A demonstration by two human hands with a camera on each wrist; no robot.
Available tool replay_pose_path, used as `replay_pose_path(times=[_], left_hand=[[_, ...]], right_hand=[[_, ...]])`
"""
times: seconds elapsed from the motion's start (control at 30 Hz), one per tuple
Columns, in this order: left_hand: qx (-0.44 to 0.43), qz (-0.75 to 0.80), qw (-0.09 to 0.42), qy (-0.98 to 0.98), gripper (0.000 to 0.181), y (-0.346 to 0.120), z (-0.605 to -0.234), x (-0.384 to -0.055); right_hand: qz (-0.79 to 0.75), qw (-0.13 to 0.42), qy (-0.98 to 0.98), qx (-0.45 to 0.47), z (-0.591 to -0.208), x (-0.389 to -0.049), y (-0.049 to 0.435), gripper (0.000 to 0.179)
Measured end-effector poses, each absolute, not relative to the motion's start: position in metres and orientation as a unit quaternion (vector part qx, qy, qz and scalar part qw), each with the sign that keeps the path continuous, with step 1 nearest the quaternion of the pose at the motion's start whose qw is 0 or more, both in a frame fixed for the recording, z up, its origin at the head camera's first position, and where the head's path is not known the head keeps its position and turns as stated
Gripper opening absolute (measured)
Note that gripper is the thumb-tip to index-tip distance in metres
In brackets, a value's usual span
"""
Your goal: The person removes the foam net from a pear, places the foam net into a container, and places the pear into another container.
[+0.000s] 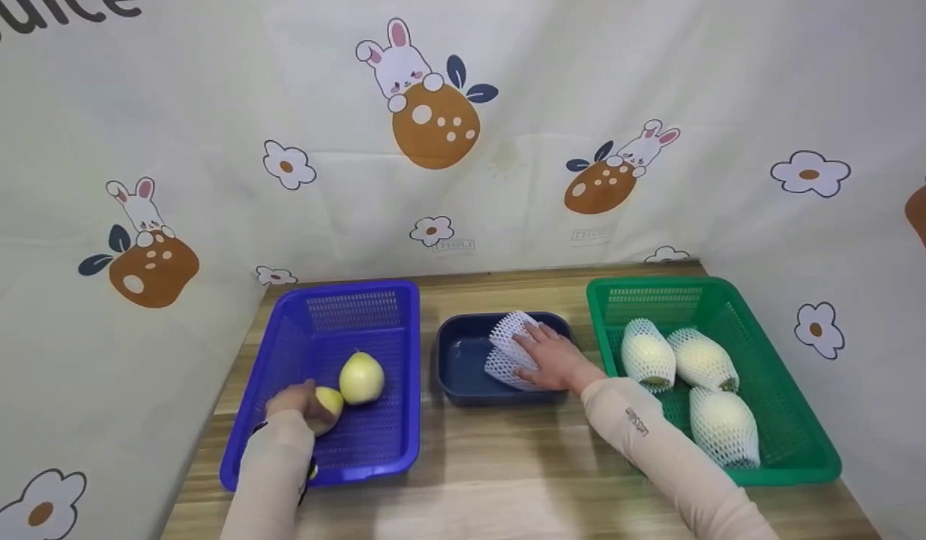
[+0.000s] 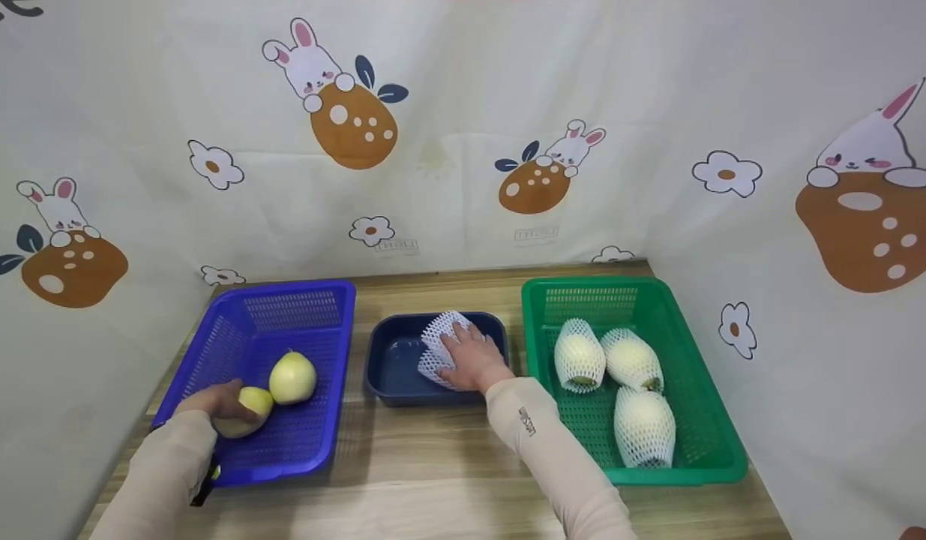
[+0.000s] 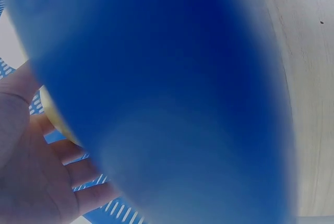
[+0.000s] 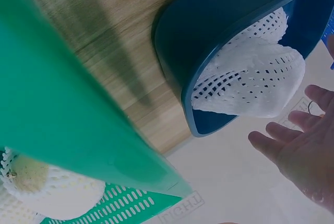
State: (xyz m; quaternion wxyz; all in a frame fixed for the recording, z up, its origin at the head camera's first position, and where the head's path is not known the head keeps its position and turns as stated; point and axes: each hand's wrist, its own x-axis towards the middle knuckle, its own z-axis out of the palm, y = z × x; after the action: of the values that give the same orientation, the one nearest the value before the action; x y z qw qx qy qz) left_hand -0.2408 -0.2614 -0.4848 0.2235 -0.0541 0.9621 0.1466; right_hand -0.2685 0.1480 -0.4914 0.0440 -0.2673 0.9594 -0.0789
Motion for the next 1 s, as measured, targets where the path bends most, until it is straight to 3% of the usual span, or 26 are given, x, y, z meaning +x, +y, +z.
replay_pose_path(times=[0.47, 0.63, 0.9, 1.0], left_hand=[[-0.044, 0.125, 0.217, 0.967, 0.079, -0.259, -0.483, -0.237], [-0.035, 0.114, 0.212, 0.970, 0.084, -0.258, -0.481, -0.242], [-0.011, 0.115, 0.172, 0.978, 0.076, -0.241, -0.462, -0.253], [0.002, 0.113, 0.133, 0.985, 0.069, -0.230, -0.453, -0.255]], right_hand=[[-0.077, 0.031, 0.958, -0.276, -0.481, -0.267, 0.150, 0.058], [-0.097, 0.031, 0.956, -0.275, -0.474, -0.265, 0.155, 0.057], [-0.124, -0.008, 0.957, -0.264, -0.464, -0.264, 0.169, 0.056], [-0.133, -0.028, 0.955, -0.262, -0.461, -0.263, 0.174, 0.055]])
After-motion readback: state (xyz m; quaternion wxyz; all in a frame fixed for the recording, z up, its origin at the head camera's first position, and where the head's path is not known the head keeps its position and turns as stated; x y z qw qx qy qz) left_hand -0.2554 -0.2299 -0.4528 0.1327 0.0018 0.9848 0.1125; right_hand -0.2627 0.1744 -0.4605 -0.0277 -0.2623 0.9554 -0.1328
